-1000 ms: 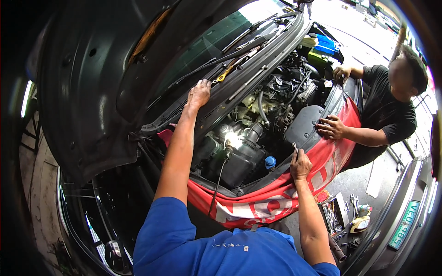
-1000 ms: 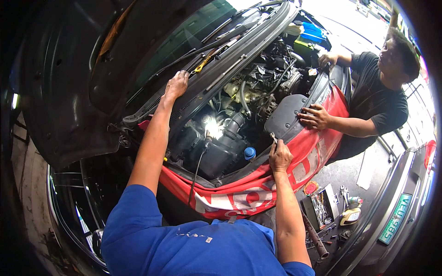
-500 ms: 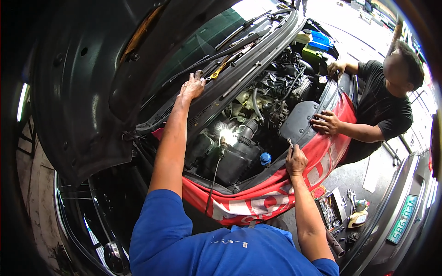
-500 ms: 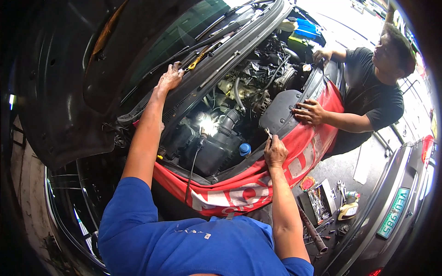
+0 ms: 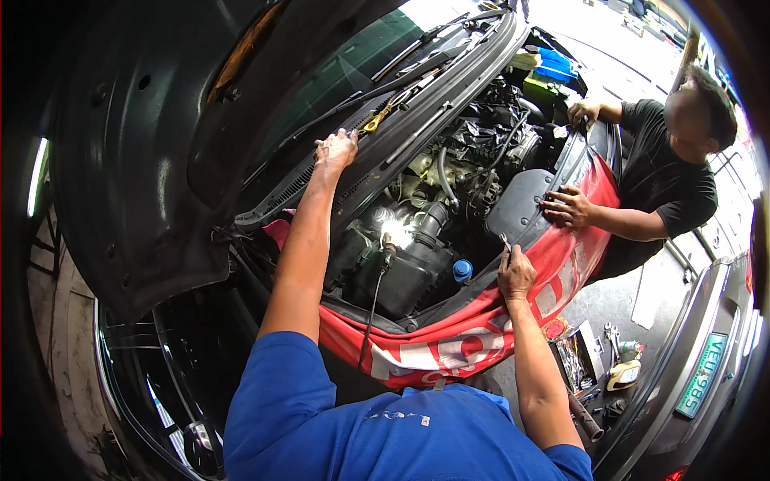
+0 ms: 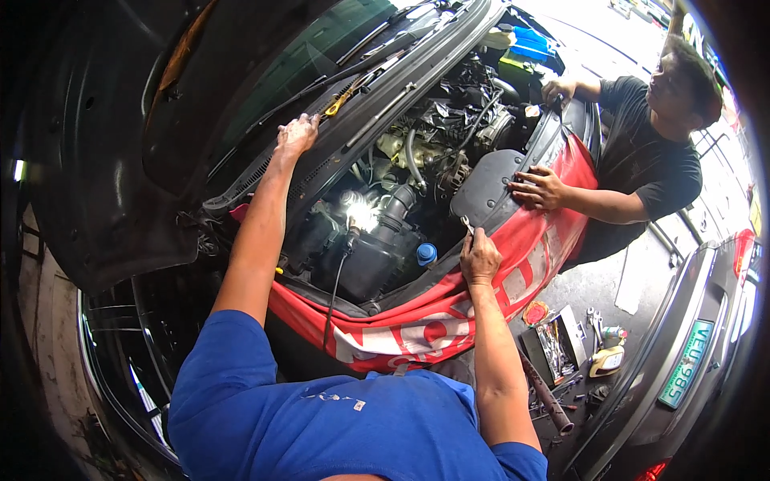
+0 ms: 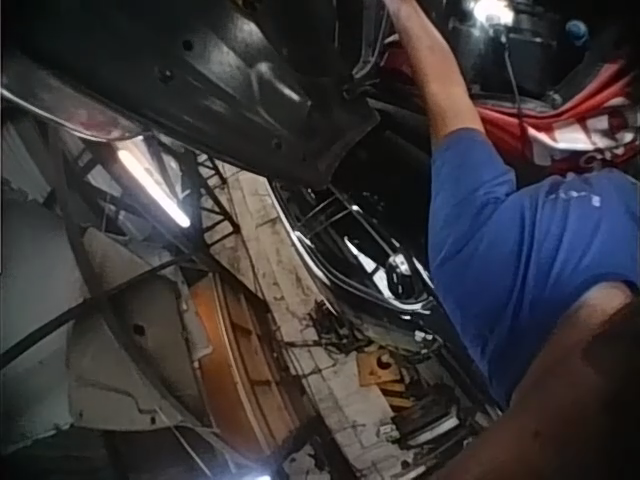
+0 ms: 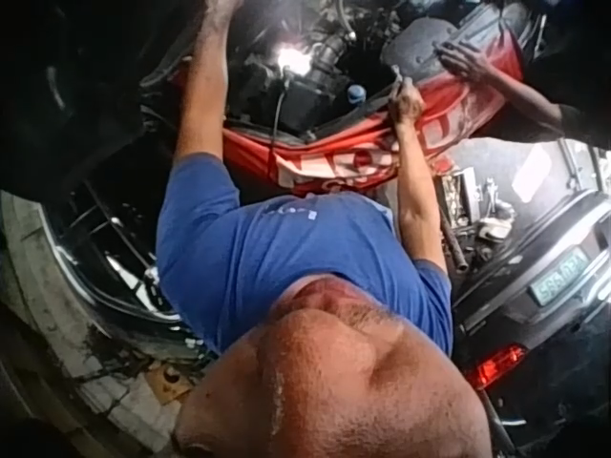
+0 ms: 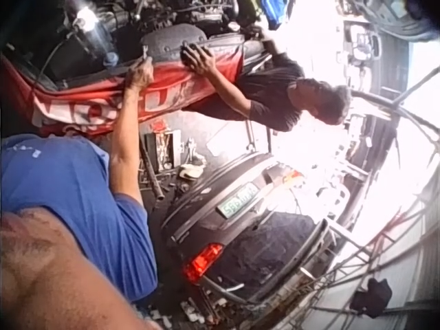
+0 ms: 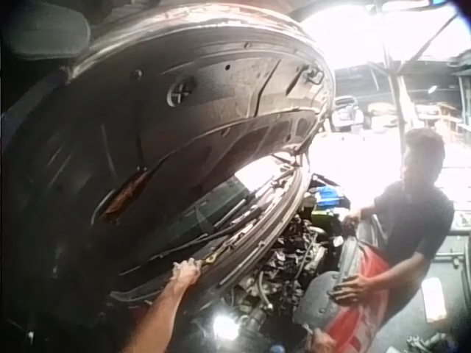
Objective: The recorder is repairing or servicing a vehicle engine, using tools to manipulate components.
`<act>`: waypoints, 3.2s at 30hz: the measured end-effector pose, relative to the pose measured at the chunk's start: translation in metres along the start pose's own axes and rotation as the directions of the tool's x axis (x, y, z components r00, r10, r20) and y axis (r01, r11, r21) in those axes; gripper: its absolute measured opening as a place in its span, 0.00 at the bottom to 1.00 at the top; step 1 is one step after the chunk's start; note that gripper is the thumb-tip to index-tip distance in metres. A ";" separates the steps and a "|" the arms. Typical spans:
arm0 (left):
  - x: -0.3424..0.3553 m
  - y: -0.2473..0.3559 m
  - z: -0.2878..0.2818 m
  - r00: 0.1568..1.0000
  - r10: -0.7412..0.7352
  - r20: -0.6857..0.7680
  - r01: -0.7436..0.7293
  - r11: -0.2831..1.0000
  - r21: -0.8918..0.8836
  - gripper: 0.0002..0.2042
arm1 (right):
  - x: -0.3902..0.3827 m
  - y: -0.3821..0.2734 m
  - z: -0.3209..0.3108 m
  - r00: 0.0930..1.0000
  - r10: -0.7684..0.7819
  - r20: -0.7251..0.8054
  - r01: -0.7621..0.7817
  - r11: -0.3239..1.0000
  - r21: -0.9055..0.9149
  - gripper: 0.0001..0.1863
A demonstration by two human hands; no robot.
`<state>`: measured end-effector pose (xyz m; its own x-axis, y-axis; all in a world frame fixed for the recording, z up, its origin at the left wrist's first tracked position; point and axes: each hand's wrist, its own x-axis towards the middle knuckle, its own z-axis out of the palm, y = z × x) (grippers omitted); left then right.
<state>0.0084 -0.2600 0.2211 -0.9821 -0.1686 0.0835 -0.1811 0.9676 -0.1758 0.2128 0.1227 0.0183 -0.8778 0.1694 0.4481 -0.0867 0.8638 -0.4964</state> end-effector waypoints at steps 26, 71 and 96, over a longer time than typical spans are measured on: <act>-0.057 -0.102 -0.013 0.960 -0.244 -0.135 0.084 0.715 -0.694 0.18 | 0.000 -0.014 0.000 1.000 -0.005 0.019 0.004 0.997 0.078 0.08; -0.477 -0.059 0.038 0.811 -0.138 0.569 0.379 -0.617 -0.690 0.12 | 0.259 -0.317 0.070 0.871 0.061 0.488 -0.232 0.925 0.300 0.24; -0.505 -0.044 0.042 0.839 -0.078 0.538 0.374 -0.636 -0.676 0.11 | -0.044 -0.302 -0.194 0.791 -0.443 0.423 -0.291 0.335 0.896 0.15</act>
<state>0.5101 -0.2259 0.1452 -0.8376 -0.3184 -0.4438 -0.2173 -0.5511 0.8056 0.3687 -0.0535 0.2923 -0.8550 -0.4488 0.2599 -0.1957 -0.1850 -0.9631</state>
